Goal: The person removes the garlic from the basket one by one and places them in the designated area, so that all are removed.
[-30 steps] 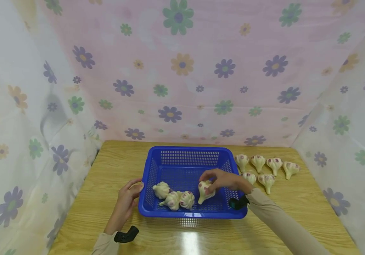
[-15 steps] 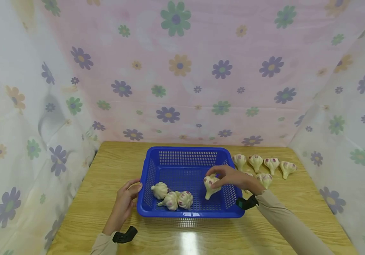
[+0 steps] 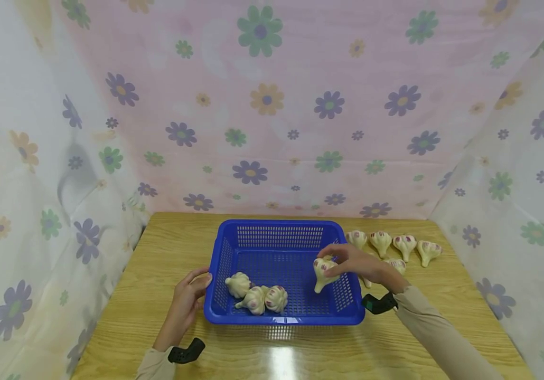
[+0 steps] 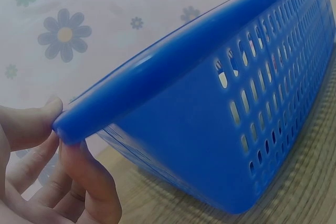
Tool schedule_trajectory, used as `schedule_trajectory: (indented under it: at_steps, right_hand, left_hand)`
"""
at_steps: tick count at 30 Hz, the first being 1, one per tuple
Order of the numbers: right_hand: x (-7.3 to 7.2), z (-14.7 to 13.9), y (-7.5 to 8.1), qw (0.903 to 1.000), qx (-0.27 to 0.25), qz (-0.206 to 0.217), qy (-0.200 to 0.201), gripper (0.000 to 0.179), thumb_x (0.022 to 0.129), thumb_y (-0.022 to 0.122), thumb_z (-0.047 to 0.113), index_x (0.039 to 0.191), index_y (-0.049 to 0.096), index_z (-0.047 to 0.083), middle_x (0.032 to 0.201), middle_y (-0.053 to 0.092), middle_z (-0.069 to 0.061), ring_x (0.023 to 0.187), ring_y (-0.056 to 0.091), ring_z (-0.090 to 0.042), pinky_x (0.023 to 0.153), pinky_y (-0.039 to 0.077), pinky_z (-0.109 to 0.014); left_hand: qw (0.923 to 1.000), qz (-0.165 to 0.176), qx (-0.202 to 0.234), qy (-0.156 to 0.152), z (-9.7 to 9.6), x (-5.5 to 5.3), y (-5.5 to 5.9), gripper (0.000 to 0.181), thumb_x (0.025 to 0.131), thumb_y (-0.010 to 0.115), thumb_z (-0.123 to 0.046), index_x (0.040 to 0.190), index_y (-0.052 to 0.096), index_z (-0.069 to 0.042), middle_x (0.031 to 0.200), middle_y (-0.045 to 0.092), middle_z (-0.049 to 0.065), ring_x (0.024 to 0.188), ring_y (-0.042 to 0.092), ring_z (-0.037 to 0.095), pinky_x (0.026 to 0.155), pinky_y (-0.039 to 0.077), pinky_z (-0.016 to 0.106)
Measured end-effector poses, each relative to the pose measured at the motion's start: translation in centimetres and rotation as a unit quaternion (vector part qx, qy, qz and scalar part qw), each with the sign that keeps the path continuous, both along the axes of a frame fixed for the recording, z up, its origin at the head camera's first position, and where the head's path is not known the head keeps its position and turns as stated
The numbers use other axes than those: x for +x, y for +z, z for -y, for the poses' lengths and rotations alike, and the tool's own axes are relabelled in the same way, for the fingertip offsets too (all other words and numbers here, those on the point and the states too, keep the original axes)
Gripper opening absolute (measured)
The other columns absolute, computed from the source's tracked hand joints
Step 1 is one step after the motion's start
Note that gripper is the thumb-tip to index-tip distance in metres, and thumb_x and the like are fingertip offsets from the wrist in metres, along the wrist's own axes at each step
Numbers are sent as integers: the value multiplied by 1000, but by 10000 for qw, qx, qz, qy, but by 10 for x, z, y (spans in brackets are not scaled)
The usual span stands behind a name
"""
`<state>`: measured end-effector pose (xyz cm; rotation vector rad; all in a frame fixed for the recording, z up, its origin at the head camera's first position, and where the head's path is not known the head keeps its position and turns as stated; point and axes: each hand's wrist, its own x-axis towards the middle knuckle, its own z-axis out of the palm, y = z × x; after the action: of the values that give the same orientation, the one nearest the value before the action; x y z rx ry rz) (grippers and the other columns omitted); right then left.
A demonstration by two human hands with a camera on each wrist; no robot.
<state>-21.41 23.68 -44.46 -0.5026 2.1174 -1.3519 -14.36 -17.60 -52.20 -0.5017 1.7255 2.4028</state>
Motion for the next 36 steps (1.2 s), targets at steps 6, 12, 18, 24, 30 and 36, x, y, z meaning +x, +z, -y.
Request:
schedule_trajectory:
  at_steps: [6,12,18,24,30,36]
  right_hand:
    - [2,-11,6,10000,14,14,32,44,86,70,21,125,53,6,131,47,-14,120,44,-33,91,45,-43]
    - [3,-23,11,9998,93,-101,-164,43,86,70,23,124,56,9,134,46,-15,124,41,-38,91,44,-47]
    - [5,-31,15,9994,64,-139,-300,46,86,70,22,127,54,7,141,39,-19,128,36,-43,91,45,-47]
    - [6,-39,17,9989,39,-213,-415,47,86,69,22,128,53,6,142,36,-21,129,32,-46,93,43,-50]
    - [8,-48,19,9983,190,-238,-496,49,88,68,24,131,51,8,145,30,-21,128,34,-46,93,43,-51]
    - [12,-58,21,9969,343,-362,-607,51,88,67,25,132,50,7,144,33,-22,126,37,-45,93,42,-53]
  left_hand:
    - [10000,28,-4,89,1,-1,-2,46,85,67,-13,127,52,-2,91,65,6,77,64,20,62,56,37]
    - [9999,-4,5,103,1,-1,-3,46,84,68,-13,126,52,-1,90,66,6,75,64,19,61,56,36]
    - [10000,-43,-57,55,1,0,-1,49,84,69,-15,127,51,-1,91,66,6,76,63,19,61,56,36]
    - [10000,-62,-42,26,1,1,-1,49,84,69,-16,128,51,-1,92,65,6,77,63,19,61,56,36]
    - [10000,-55,-42,7,1,1,-1,50,84,68,-15,128,50,-1,92,65,6,78,64,20,62,56,36]
    - [10000,-53,-5,-28,1,0,-1,50,84,68,-15,129,50,-1,93,65,7,79,63,20,63,56,36]
